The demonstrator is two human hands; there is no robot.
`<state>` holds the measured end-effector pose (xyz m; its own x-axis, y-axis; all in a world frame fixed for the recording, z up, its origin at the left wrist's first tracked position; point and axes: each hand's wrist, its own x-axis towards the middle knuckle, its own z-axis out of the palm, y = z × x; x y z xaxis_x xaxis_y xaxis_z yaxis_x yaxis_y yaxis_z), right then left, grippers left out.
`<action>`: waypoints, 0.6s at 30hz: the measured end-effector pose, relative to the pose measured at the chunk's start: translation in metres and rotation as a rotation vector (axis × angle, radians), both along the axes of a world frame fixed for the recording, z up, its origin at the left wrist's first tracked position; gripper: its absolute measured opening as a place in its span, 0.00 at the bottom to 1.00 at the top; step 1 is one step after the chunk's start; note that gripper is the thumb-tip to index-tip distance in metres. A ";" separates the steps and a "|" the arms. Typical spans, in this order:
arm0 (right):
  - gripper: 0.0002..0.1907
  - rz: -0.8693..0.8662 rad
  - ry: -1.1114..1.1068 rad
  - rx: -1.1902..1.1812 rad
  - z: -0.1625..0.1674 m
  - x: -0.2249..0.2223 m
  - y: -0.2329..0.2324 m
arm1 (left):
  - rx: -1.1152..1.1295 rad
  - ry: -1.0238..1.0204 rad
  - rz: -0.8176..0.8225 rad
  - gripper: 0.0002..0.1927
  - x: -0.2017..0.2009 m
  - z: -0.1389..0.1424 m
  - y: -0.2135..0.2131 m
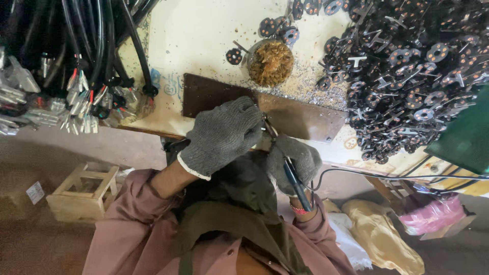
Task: The person solders the exposed ends of electrical wires at a workbench, holding a wire in one hand and a soldering iron in the other to tin the stripped conductor tips, then sets the finished wire aside and picks up the next one. The workbench is covered with piles of cable connectors and finished wire leads.
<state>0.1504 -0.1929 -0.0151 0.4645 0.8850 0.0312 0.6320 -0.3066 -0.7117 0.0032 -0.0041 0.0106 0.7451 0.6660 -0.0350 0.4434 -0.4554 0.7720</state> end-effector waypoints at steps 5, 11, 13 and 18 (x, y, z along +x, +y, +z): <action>0.14 0.020 -0.083 -0.005 -0.004 0.001 0.001 | 0.009 -0.038 0.001 0.08 -0.001 0.001 0.001; 0.15 0.034 -0.038 0.018 -0.005 0.003 0.000 | -0.011 -0.033 -0.004 0.08 -0.001 0.004 0.001; 0.15 0.047 -0.035 0.027 -0.006 0.004 -0.001 | 0.008 -0.014 -0.007 0.08 0.001 0.004 0.002; 0.16 0.110 0.047 0.071 -0.008 0.007 -0.008 | 0.002 0.005 -0.003 0.07 0.001 0.003 0.001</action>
<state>0.1573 -0.2008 -0.0232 0.3677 0.9268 0.0764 0.6245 -0.1852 -0.7588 0.0041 -0.0028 0.0137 0.7471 0.6637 -0.0378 0.4458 -0.4580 0.7691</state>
